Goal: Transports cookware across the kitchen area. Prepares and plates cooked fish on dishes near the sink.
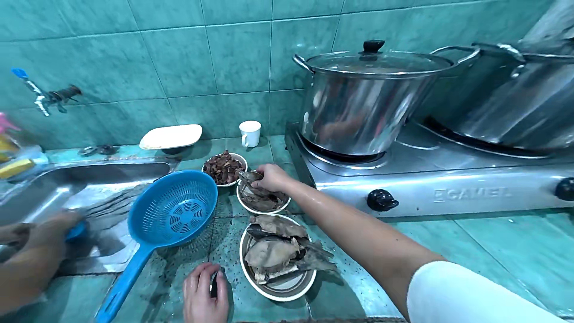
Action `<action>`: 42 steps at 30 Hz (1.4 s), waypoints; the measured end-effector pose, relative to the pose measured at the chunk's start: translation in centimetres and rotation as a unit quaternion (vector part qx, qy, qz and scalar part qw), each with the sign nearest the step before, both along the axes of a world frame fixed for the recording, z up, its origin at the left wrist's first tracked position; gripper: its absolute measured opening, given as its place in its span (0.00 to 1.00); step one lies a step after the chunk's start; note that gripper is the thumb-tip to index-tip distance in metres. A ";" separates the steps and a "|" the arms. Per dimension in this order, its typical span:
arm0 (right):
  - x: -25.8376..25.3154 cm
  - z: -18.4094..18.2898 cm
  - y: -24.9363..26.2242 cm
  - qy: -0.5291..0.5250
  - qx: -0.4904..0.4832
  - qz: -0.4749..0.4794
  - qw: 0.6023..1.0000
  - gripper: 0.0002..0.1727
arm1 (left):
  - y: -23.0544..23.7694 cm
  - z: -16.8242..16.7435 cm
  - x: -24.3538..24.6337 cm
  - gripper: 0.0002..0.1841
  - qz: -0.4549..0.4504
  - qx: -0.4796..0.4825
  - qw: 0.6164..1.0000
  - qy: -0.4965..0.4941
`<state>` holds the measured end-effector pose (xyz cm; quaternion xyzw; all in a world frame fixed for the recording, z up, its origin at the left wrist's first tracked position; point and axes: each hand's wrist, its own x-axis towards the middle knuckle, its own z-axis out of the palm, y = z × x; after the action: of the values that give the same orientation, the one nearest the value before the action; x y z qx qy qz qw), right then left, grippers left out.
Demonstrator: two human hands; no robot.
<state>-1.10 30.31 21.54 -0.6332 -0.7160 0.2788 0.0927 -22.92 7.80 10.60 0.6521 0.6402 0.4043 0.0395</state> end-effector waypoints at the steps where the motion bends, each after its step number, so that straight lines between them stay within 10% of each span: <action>1: 0.1 -0.3 0.3 0.013 -0.003 -0.003 1.000 0.25 | 0.0 0.0 0.0 0.12 0.001 -0.001 1.000 -0.003; 9: 0.7 1.2 -1.0 0.005 0.064 -0.105 0.992 0.32 | 0.1 -0.3 0.1 0.12 0.007 0.015 1.000 0.005; 12: 0.3 1.9 -3.6 0.002 0.139 -0.020 0.990 0.28 | 0.1 -0.3 0.1 0.12 0.007 0.011 1.000 0.002; 17: -0.3 1.4 -5.1 -0.098 0.002 0.122 0.988 0.16 | 0.1 -0.4 0.1 0.12 0.013 0.016 1.000 0.012; 28: 3.3 4.2 -3.3 0.183 0.000 -0.022 0.983 0.13 | 0.1 -0.3 0.1 0.12 0.012 0.022 1.000 0.006; 32: 4.3 4.2 -2.3 0.116 0.153 -0.048 0.980 0.11 | 0.2 -0.8 0.1 0.12 0.014 0.034 0.999 0.009; 42: 0.2 1.1 -5.6 -0.057 0.128 0.051 0.989 0.14 | 0.1 -0.6 0.1 0.12 0.013 0.022 1.000 0.008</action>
<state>-0.90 24.67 22.61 -0.5937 -0.7811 0.1528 0.1182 -22.83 7.93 10.02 0.6476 0.6396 0.4140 0.0150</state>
